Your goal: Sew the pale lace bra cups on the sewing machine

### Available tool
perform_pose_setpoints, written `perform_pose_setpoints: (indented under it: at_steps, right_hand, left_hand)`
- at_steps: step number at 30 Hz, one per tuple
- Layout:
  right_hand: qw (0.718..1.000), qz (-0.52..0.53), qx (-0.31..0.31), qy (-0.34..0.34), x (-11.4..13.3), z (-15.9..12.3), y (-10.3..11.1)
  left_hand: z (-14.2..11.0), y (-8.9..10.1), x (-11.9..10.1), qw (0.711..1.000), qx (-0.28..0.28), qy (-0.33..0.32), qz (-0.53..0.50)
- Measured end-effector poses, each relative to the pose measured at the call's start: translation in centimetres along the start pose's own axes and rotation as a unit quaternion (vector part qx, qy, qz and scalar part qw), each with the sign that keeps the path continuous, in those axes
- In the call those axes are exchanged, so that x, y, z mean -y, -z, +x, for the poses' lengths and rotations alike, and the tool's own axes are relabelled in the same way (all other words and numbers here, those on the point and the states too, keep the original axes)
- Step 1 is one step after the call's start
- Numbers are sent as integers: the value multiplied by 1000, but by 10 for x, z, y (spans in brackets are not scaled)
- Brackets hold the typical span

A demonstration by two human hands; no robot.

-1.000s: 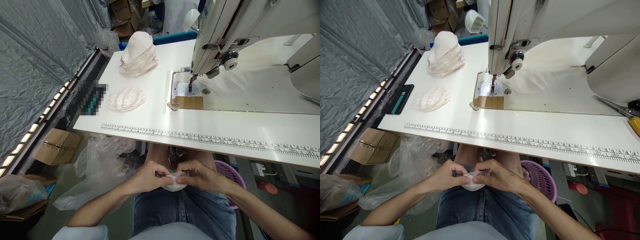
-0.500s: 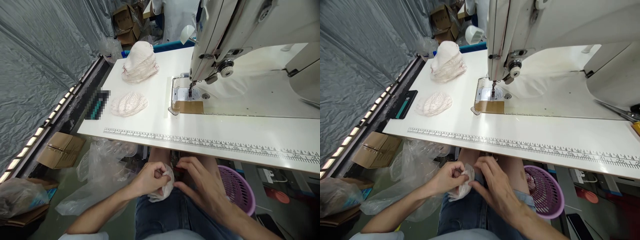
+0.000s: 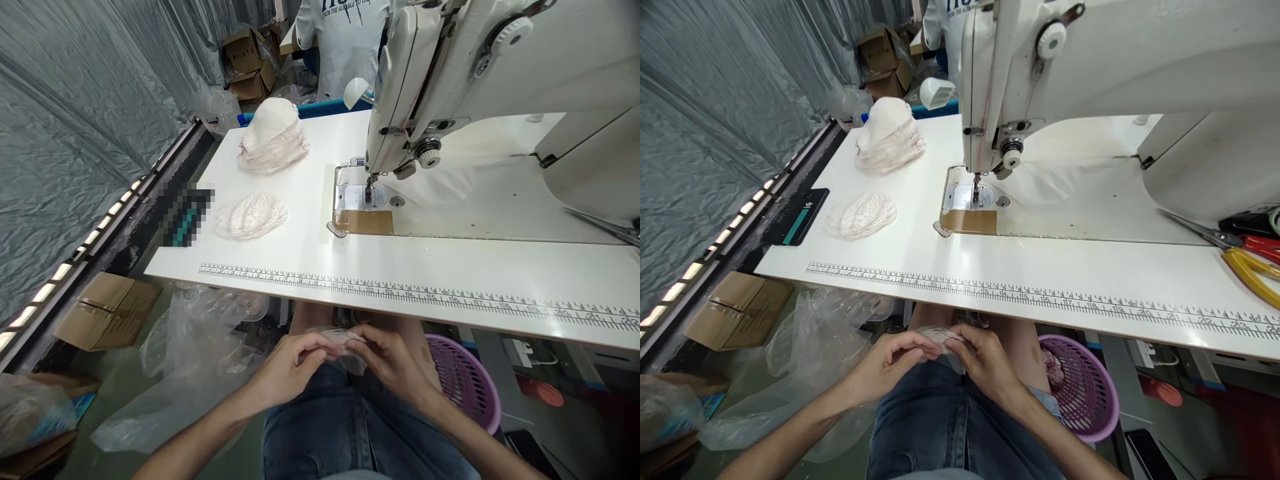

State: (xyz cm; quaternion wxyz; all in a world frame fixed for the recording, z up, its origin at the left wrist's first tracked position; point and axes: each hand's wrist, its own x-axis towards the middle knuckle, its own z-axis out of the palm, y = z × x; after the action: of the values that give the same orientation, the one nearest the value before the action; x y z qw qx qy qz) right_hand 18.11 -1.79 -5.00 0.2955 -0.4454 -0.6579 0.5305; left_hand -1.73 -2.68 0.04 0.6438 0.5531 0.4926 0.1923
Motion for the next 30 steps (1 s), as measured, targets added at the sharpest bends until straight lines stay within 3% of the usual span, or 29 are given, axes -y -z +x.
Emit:
perform_pose_setpoints:
  at_steps: [3,5,10,16,20,22,24,26,28,30]
  right_hand:
    - [997,58,30,-41,-1,1,5]
    - [993,87,58,-50,0,-1,8]
    - [988,105,81,-77,3,-6,20]
    - [985,120,77,-97,2,-6,25]
    - [986,114,77,-90,4,-3,23]
    - [985,118,74,-98,6,-4,25]
    - [983,131,71,-109,6,-5,27]
    - [981,142,64,-117,5,-7,29]
    - [978,153,63,-124,3,-8,29]
    - [975,167,62,-133,0,-8,29]
  left_hand:
    - [-1,-1,6,989,-103,-20,101]
    - [3,-3,8,974,-136,-54,175]
    - [16,-3,15,972,-66,-51,218]
    - [14,-6,6,987,-45,-50,149]
    - [19,-15,13,951,-108,-81,278]
    - [21,-13,18,945,-139,-76,287]
    - [21,-6,18,967,-117,-64,216]
    - [19,0,13,989,-50,-50,129]
    - [18,4,7,995,18,-37,86]
    - [18,4,5,995,49,-24,83]
